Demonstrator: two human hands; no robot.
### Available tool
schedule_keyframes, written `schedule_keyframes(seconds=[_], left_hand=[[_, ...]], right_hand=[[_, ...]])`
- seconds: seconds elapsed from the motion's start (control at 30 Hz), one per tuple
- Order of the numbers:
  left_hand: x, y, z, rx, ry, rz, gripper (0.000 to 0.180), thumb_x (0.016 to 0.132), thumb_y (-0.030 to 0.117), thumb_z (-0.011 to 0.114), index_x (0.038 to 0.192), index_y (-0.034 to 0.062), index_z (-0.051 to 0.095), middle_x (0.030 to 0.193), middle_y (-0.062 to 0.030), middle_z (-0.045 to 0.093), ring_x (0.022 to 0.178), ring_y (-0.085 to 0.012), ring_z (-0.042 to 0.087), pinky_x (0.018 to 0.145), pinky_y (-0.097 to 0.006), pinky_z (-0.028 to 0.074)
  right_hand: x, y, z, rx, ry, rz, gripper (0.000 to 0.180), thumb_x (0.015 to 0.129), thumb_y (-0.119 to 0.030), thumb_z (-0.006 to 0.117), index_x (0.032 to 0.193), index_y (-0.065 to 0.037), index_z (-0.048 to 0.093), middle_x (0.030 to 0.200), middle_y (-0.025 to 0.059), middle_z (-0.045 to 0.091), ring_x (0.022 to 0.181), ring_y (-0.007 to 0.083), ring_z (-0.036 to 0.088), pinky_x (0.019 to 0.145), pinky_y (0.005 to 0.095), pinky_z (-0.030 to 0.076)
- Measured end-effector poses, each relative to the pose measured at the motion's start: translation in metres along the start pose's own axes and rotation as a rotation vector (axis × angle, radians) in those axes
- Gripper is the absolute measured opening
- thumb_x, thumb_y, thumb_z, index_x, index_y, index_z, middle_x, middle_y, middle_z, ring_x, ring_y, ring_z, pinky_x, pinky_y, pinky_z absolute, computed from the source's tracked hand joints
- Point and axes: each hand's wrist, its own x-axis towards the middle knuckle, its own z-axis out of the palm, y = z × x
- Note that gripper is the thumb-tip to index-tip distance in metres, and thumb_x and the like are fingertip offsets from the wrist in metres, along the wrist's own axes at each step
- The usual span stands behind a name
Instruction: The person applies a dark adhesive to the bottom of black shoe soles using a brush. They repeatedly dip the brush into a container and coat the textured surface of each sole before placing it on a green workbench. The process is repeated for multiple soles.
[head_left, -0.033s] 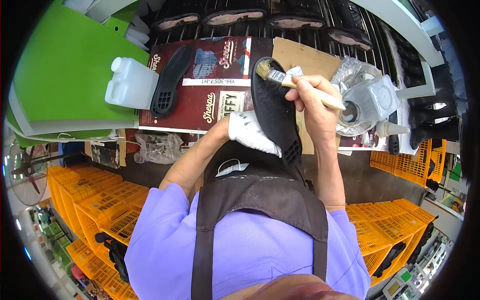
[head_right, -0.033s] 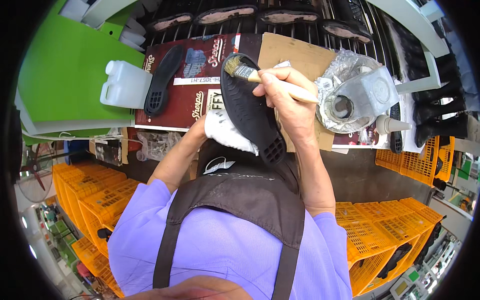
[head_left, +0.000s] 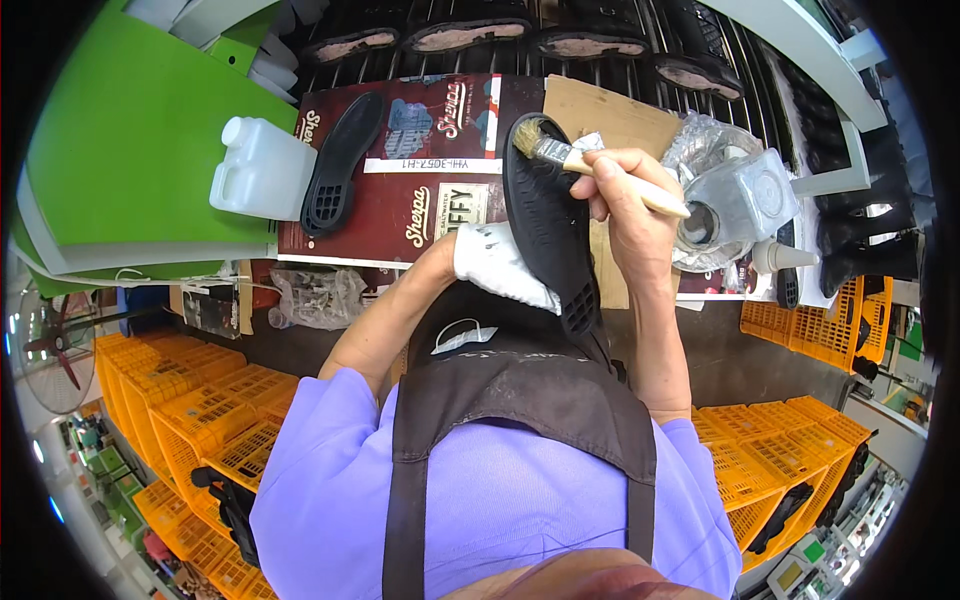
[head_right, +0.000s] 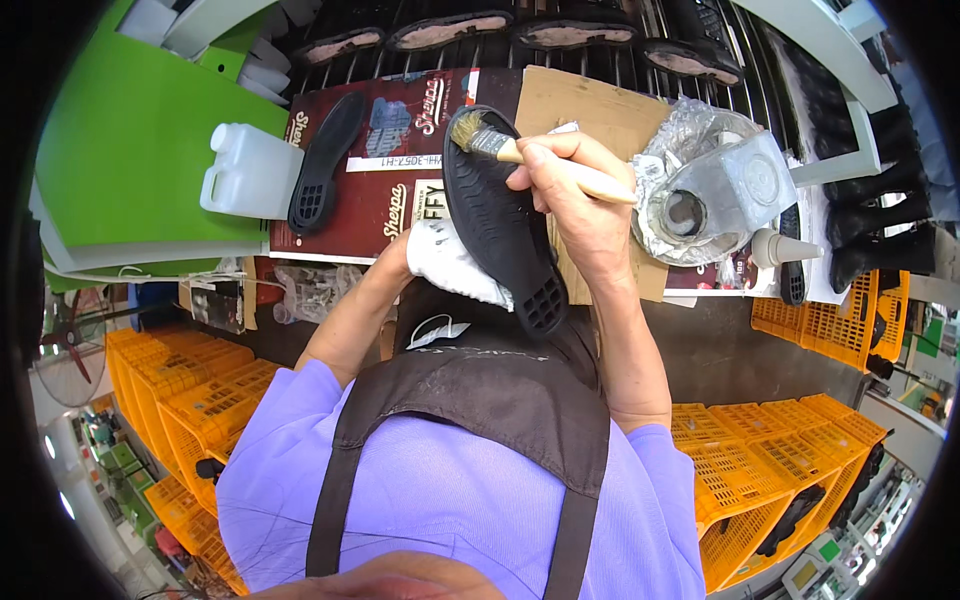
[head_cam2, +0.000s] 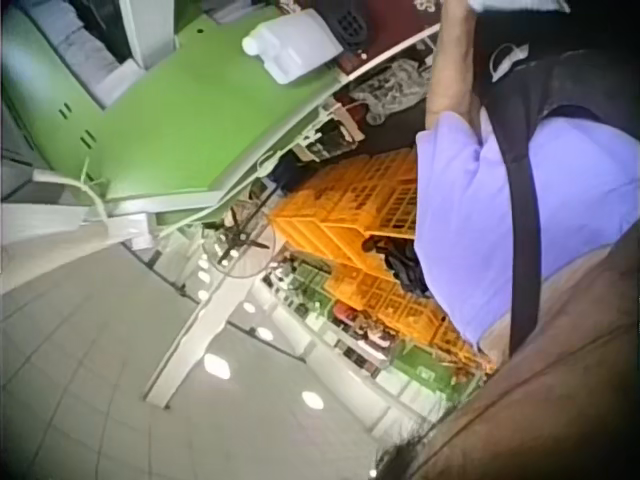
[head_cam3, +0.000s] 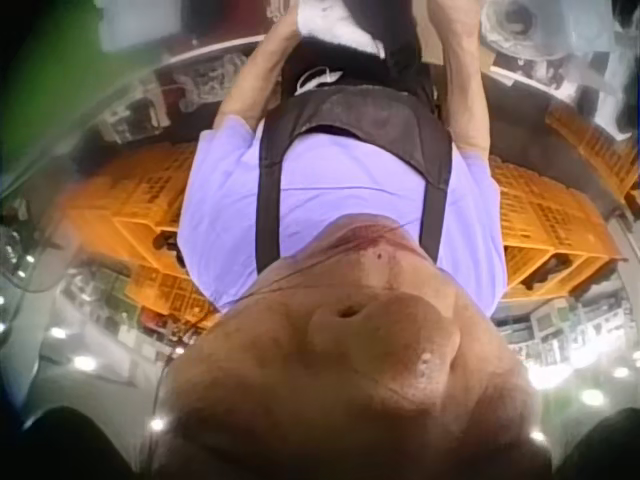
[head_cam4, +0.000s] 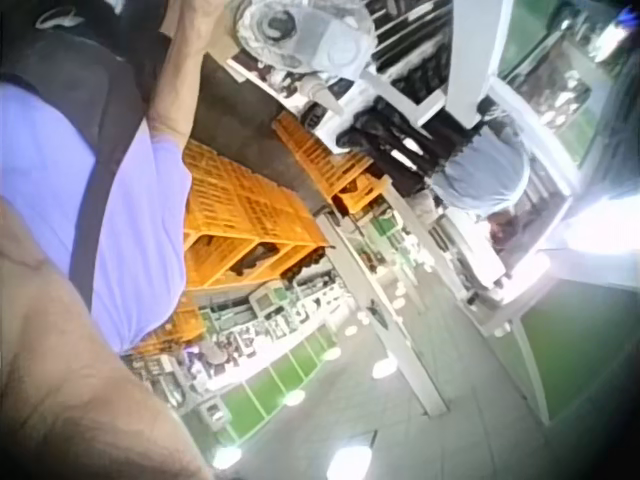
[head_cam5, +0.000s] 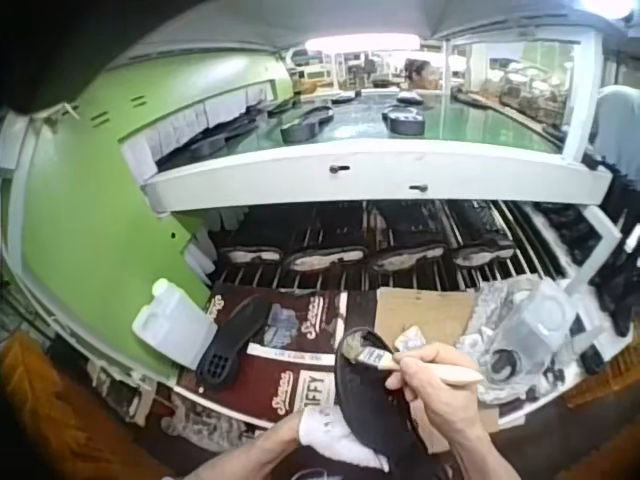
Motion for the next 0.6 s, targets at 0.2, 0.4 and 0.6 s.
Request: schedule_keyframes(seconds=[0.2, 0.4, 0.6], left_hand=[[0.009, 0.010, -0.017, 0.077, -0.326, -0.460, 0.043, 0.077, 0.025, 0.066, 0.112, 0.0017, 0.054, 0.101, -0.0076, 0.059, 0.091, -0.0169, 0.055, 0.080, -0.032, 0.045], [-0.013, -0.010, -0.011, -0.436, -0.041, -0.457, 0.056, 0.079, 0.023, 0.061, 0.125, -0.0030, 0.043, 0.106, -0.0077, 0.056, 0.095, -0.0150, 0.053, 0.084, -0.028, 0.042], [-0.022, -0.010, -0.008, -0.617, 0.147, -0.426, 0.066, 0.085, 0.047, 0.050, 0.126, -0.0034, 0.041, 0.111, -0.0171, 0.056, 0.098, -0.0249, 0.058, 0.086, -0.036, 0.047]], right_hand=[[0.010, 0.011, -0.010, -0.007, 0.045, 0.043, 0.015, 0.086, -0.013, 0.060, 0.085, 0.002, 0.064, 0.068, 0.0047, 0.063, 0.051, 0.0038, 0.048, 0.047, 0.0165, 0.038], [0.014, 0.024, -0.013, -0.012, 0.024, 0.078, 0.018, 0.086, -0.016, 0.060, 0.087, 0.001, 0.065, 0.068, 0.0043, 0.063, 0.055, 0.0037, 0.049, 0.050, 0.0164, 0.039], [0.012, 0.032, -0.015, -0.031, -0.008, 0.119, 0.018, 0.085, -0.017, 0.060, 0.089, -0.001, 0.065, 0.068, 0.0039, 0.063, 0.056, 0.0037, 0.049, 0.050, 0.0165, 0.039]])
